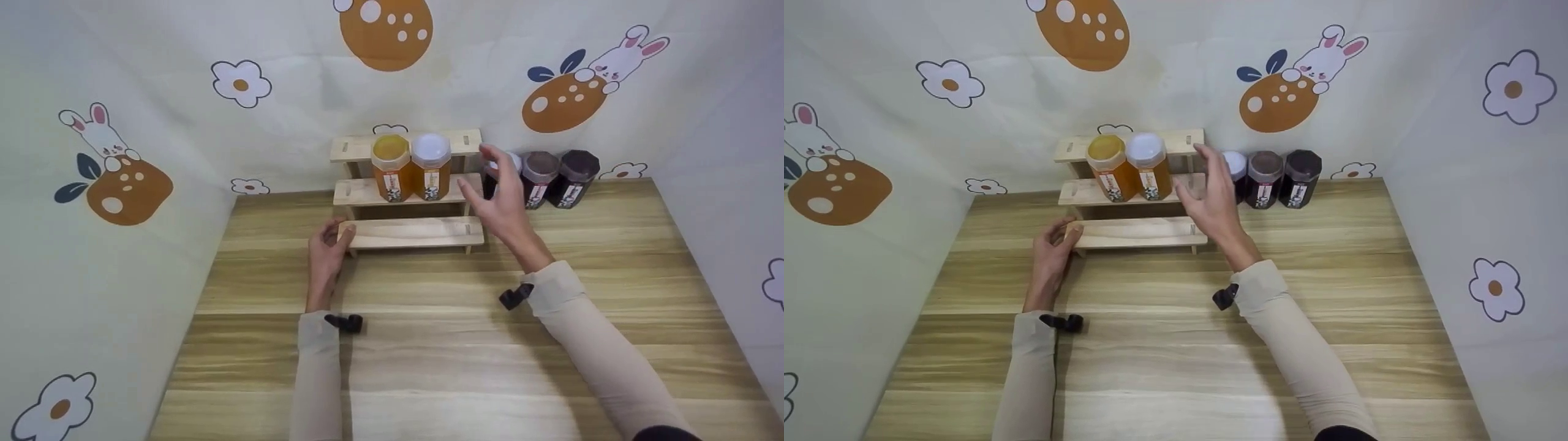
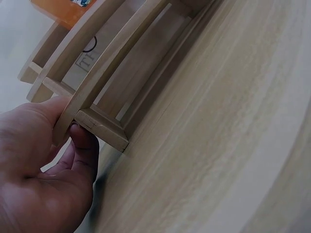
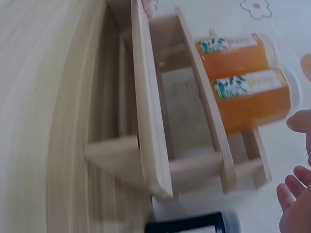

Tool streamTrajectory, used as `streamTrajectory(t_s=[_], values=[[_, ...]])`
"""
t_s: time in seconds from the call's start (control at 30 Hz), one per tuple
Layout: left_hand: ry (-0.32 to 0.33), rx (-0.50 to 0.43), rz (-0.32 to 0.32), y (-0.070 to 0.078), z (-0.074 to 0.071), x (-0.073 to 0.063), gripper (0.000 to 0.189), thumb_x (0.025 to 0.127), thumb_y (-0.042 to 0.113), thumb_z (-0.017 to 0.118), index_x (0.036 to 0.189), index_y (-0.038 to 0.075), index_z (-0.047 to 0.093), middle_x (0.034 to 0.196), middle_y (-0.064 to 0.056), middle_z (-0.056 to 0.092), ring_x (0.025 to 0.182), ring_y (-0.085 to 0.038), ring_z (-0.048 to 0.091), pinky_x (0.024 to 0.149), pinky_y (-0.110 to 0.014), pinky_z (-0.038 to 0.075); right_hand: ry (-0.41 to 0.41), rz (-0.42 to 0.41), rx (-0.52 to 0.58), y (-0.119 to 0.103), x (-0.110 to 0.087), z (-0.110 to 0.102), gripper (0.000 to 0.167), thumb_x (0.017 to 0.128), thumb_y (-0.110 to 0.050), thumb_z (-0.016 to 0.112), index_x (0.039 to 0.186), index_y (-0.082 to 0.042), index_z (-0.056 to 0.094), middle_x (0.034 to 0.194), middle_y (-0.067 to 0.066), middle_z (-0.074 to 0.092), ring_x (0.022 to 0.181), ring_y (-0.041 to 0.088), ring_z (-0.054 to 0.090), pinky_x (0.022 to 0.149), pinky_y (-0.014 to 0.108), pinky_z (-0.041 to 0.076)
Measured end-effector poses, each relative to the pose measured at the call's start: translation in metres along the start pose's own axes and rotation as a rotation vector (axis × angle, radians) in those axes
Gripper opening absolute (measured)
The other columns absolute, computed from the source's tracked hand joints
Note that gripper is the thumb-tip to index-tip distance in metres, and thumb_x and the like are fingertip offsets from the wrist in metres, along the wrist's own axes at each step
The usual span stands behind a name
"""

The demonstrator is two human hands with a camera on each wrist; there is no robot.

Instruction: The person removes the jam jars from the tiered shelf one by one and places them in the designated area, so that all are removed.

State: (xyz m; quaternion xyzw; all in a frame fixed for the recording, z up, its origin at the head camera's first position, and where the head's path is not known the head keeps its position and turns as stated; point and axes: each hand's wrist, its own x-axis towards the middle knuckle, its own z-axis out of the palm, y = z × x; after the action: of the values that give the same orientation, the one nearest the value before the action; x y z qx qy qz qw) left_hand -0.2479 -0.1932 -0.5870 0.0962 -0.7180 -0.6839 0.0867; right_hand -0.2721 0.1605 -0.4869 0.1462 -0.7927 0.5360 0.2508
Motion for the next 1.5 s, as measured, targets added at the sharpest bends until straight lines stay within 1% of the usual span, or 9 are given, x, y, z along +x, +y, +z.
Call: streamTrajectory(t_s=[0.13,0.23,0.37,0.5,0.67,0.83,1.0,1.27,1.5], values=[[-0.007,-0.035,0.015,0.000,0.000,-0.001,0.037,0.099,0.017,0.082,0.131,0.003,0.071,0.123,-0.014,0.067,0.117,-0.021,0.064,0.098,-0.023,0.053,-0.090,0.058,0.030,-0.006,0.000,0.022,0.074,0.093,-0.021,0.087,0.155,-0.007,0.049,0.153,0.014,0.057,0.141,0.027,0.056,0.120,0.042,0.049],[-0.014,-0.065,0.020,-0.001,0.001,-0.001,0.038,0.099,0.015,0.081,0.133,0.001,0.070,0.124,-0.015,0.066,0.118,-0.022,0.064,0.106,-0.026,0.051,-0.124,0.099,0.036,-0.007,-0.001,0.035,0.080,0.091,-0.022,0.089,0.157,-0.008,0.046,0.150,0.012,0.058,0.137,0.025,0.058,0.118,0.040,0.050],[-0.020,-0.060,0.014,0.000,0.001,-0.002,0.041,0.099,0.017,0.081,0.135,0.000,0.068,0.128,-0.019,0.067,0.123,-0.024,0.064,0.114,-0.034,0.048,-0.124,0.167,0.042,-0.006,-0.002,0.048,0.089,0.089,-0.026,0.092,0.161,-0.010,0.041,0.153,0.013,0.056,0.137,0.029,0.059,0.117,0.042,0.051],[-0.018,-0.039,0.012,0.000,0.001,-0.003,0.042,0.099,0.019,0.081,0.135,0.001,0.069,0.130,-0.018,0.068,0.125,-0.025,0.064,0.115,-0.038,0.048,-0.105,0.230,0.046,-0.003,-0.004,0.057,0.092,0.087,-0.032,0.094,0.161,-0.012,0.042,0.156,0.014,0.054,0.139,0.035,0.061,0.116,0.045,0.053],[-0.012,-0.018,0.024,0.000,-0.001,-0.003,0.038,0.099,0.020,0.082,0.132,0.004,0.070,0.127,-0.015,0.069,0.121,-0.024,0.065,0.114,-0.037,0.050,-0.046,0.222,0.027,-0.001,-0.005,0.063,0.090,0.085,-0.033,0.096,0.158,-0.010,0.048,0.150,0.017,0.060,0.134,0.036,0.065,0.112,0.046,0.056],[-0.009,-0.019,0.021,-0.001,0.000,-0.003,0.040,0.099,0.019,0.082,0.133,0.003,0.070,0.129,-0.016,0.069,0.123,-0.025,0.064,0.119,-0.040,0.047,-0.009,0.210,0.045,-0.001,-0.007,0.059,0.088,0.082,-0.029,0.098,0.155,-0.009,0.051,0.147,0.017,0.063,0.130,0.034,0.068,0.108,0.044,0.059],[-0.002,-0.017,0.017,-0.002,0.000,-0.002,0.039,0.099,0.019,0.081,0.133,0.003,0.070,0.126,-0.016,0.069,0.122,-0.024,0.064,0.122,-0.039,0.045,-0.009,0.205,0.048,-0.003,-0.010,0.054,0.086,0.080,-0.028,0.098,0.152,-0.009,0.053,0.144,0.016,0.065,0.128,0.032,0.068,0.105,0.043,0.061],[-0.008,-0.072,0.027,-0.001,0.000,-0.002,0.041,0.099,0.019,0.082,0.133,0.000,0.070,0.120,-0.013,0.065,0.116,-0.022,0.062,0.114,-0.033,0.047,-0.007,0.223,0.039,-0.006,-0.021,0.035,0.087,0.078,-0.026,0.099,0.151,-0.008,0.055,0.142,0.016,0.066,0.127,0.031,0.066,0.109,0.046,0.057],[-0.005,-0.033,0.020,-0.001,0.000,-0.002,0.042,0.098,0.023,0.083,0.133,0.004,0.071,0.126,-0.016,0.066,0.120,-0.023,0.062,0.117,-0.038,0.046,0.045,0.191,0.042,-0.001,-0.034,0.014,0.084,0.076,-0.020,0.100,0.148,-0.007,0.058,0.139,0.013,0.068,0.124,0.028,0.066,0.108,0.046,0.058]])
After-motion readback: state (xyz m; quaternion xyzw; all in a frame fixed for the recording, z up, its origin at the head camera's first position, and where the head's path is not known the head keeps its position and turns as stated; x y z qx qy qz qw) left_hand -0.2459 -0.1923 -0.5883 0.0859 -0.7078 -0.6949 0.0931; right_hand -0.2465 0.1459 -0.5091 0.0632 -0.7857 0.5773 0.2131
